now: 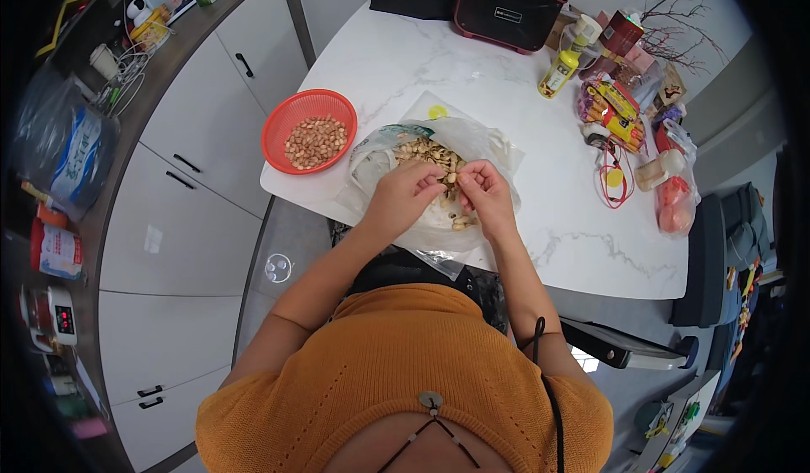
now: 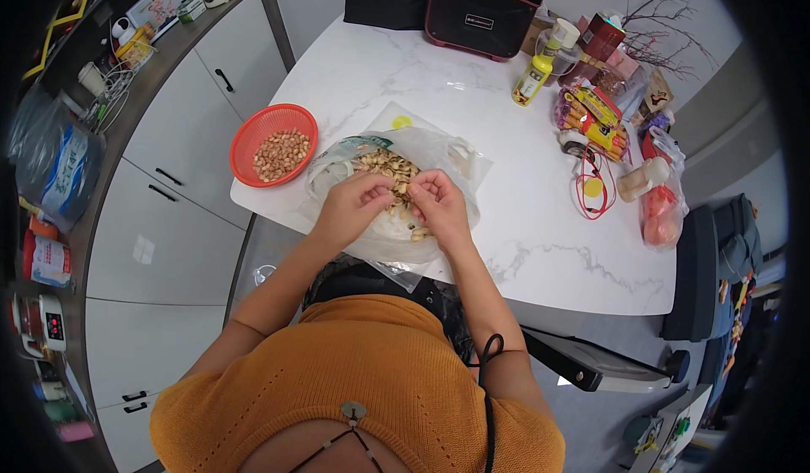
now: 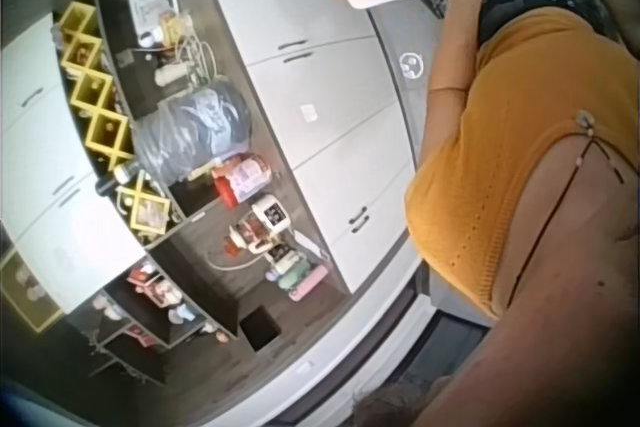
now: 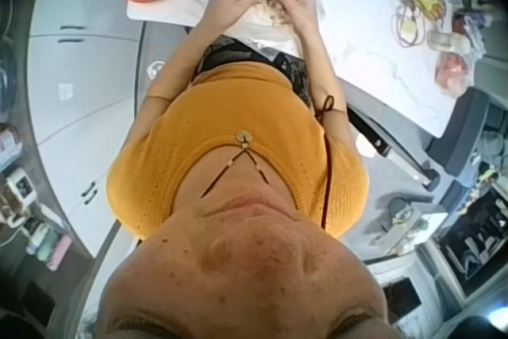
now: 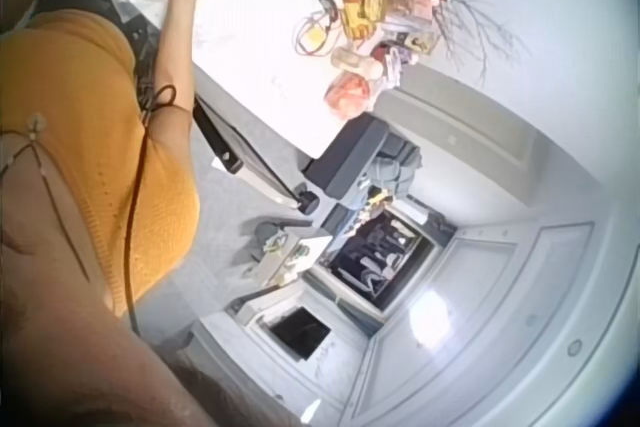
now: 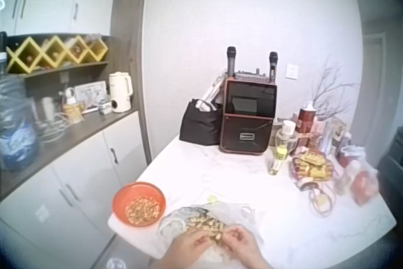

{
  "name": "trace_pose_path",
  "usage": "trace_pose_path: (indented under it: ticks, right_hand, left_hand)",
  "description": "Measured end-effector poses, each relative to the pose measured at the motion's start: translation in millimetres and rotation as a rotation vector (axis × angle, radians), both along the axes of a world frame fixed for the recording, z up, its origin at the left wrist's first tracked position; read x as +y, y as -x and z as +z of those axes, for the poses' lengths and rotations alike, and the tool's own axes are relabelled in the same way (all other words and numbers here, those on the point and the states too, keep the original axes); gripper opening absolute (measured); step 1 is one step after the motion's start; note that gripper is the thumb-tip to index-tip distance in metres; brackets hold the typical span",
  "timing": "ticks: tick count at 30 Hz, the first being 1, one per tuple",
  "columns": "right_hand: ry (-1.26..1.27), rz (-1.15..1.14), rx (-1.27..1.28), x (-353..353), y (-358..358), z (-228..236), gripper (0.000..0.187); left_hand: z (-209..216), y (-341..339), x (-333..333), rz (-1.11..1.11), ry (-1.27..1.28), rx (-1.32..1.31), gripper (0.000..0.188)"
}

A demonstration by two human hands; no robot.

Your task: The person peels the skin off several nuts by hand, dropping the discarded skins into a plastic bag and the cleaned nuts into a red bowl.

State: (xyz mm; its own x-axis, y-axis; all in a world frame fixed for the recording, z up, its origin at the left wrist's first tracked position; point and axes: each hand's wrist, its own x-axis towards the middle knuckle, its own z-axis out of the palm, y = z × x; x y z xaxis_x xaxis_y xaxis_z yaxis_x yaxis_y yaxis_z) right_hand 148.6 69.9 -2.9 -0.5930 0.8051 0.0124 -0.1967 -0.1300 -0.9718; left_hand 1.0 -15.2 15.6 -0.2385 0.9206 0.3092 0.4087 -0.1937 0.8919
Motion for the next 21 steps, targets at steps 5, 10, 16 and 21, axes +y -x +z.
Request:
trace_pose_path:
  ticks: [5, 10, 16, 21]
  right_hand:
    - [-0.026, 0.021, -0.017, 0, -1, -1, 0.012]
    - [-0.057, 0.034, -0.014, -4, 1, 5, 0.014]
    - [-0.353, -0.073, -0.002, -1, 4, -4, 0.01]
    - [-0.384, -0.164, -0.033, -7, 5, -3, 0.008]
  left_hand:
    - [-11, -14, 7, 0.021, -0.009, -0.129, 0.015]
    - [-27, -12, 12, -0.013, 0.043, -0.28, 0.011]
    - [-30, -9, 13, -0.064, 0.09, -0.39, 0.01]
    - [-21, -10, 12, -0.046, 0.086, -0.553, 0.011]
